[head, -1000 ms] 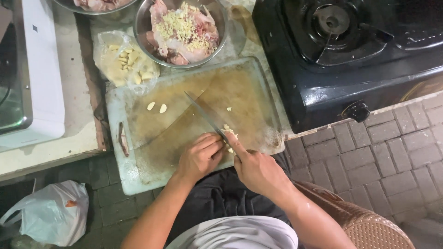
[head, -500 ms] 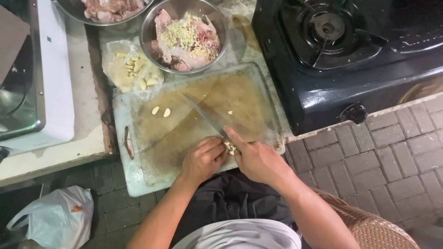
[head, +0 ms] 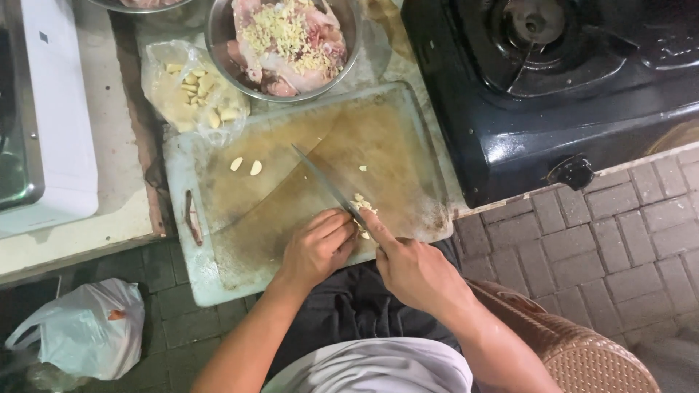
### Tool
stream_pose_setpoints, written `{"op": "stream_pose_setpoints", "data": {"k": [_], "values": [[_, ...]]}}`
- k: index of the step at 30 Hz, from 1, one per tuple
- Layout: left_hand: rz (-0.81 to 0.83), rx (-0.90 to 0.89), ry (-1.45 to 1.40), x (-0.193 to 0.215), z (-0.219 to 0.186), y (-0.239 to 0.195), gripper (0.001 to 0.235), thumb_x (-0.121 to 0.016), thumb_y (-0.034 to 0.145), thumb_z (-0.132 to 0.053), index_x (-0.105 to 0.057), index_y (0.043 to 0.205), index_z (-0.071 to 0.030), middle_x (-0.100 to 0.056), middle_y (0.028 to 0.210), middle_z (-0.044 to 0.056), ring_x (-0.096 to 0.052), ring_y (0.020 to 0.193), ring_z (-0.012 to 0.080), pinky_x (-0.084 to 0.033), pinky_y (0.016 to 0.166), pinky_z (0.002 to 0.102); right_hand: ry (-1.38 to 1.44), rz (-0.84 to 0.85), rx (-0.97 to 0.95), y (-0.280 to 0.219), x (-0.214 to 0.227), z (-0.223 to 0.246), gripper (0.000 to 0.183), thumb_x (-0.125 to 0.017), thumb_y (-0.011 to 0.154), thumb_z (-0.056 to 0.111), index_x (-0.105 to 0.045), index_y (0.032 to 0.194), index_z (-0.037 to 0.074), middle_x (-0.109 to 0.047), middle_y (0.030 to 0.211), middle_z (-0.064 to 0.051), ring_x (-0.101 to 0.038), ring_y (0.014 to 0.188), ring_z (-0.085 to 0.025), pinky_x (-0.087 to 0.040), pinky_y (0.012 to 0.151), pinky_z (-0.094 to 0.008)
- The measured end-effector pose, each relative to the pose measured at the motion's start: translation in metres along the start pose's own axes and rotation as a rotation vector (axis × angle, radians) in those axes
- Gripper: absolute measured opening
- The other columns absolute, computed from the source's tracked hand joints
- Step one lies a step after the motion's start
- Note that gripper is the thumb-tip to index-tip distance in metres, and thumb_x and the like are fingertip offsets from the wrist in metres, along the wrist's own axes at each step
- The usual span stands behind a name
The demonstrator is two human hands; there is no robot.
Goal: The person chops garlic cloves on a cutting board using a knife and transfers the minced garlic into a bowl containing raw chicken pieces. The person repeats this process with additional garlic cloves.
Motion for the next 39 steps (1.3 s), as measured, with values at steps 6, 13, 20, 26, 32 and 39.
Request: {"op": "stream_pose_setpoints", "data": {"k": [6,13,20,26,32,39], "values": [[-0.009,-0.004,0.011,-0.004,0.003,-0.004,0.003,-0.070,0.085,-0.010,-0.069,0.084,-0.012,-0.068,0.085,-0.001,-0.069,0.085,0.0191,-0.059,0.071,0.027,-0.028,-0.039,-0.018,0.008,-0.014,-0.005,0.068,-0.042,0.094,0.022,-0.021,0.158,0.024,-0.073,0.082,-0.018,-0.071,0.060,-0.038,-0.057,0.053,-0.046],[0.048,-0.019,0.105,-0.001,0.003,-0.004,0.009,-0.061,0.089,-0.014,-0.067,0.081,-0.016,-0.067,0.086,-0.004,-0.068,0.090,0.0153,-0.058,0.067,0.023,-0.015,-0.126,0.002,0.028,-0.030,-0.004,0.064,-0.040,0.096,0.019,-0.024,0.157,0.024,-0.071,0.087,-0.021,-0.070,0.066,-0.040,-0.056,0.058,-0.048],[0.006,-0.003,0.039,0.001,-0.004,-0.003,0.013,-0.058,0.085,-0.003,-0.069,0.080,-0.007,-0.066,0.081,0.004,-0.069,0.083,0.0240,-0.058,0.061,0.026,-0.021,-0.105,0.018,0.032,-0.003,-0.005,0.064,-0.044,0.093,0.024,-0.030,0.156,0.028,-0.072,0.092,-0.023,-0.070,0.077,-0.045,-0.057,0.069,-0.053],[0.042,0.016,0.148,0.010,-0.012,0.005,0.011,-0.061,0.082,-0.003,-0.070,0.080,-0.010,-0.068,0.085,-0.001,-0.069,0.084,0.0195,-0.057,0.059,0.024,-0.063,0.017,-0.063,-0.001,0.024,0.014,0.065,-0.039,0.093,0.024,-0.028,0.156,0.031,-0.072,0.088,-0.022,-0.072,0.078,-0.043,-0.058,0.072,-0.050],[0.055,0.005,0.125,-0.002,0.001,-0.010,0.014,-0.057,0.085,-0.007,-0.069,0.082,-0.013,-0.069,0.091,-0.004,-0.069,0.090,0.0180,-0.057,0.062,0.023,-0.020,0.025,-0.064,-0.001,0.008,0.010,0.067,-0.038,0.093,0.022,-0.022,0.158,0.030,-0.071,0.085,-0.021,-0.071,0.076,-0.044,-0.058,0.068,-0.050],[0.065,-0.020,0.087,-0.005,0.004,-0.013,0.008,-0.064,0.087,-0.012,-0.071,0.091,-0.012,-0.069,0.094,0.000,-0.069,0.094,0.0195,-0.059,0.073,0.025,0.006,-0.055,-0.014,0.005,-0.006,0.000,0.067,-0.040,0.092,0.020,-0.026,0.157,0.027,-0.072,0.079,-0.020,-0.071,0.064,-0.042,-0.058,0.058,-0.047]]}}
Point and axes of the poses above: each hand's wrist, its own y-axis towards the middle knuckle, its own x-axis out of the back of the hand, z = x × y, the point moved 2 cm from there along y, towards the middle knuckle
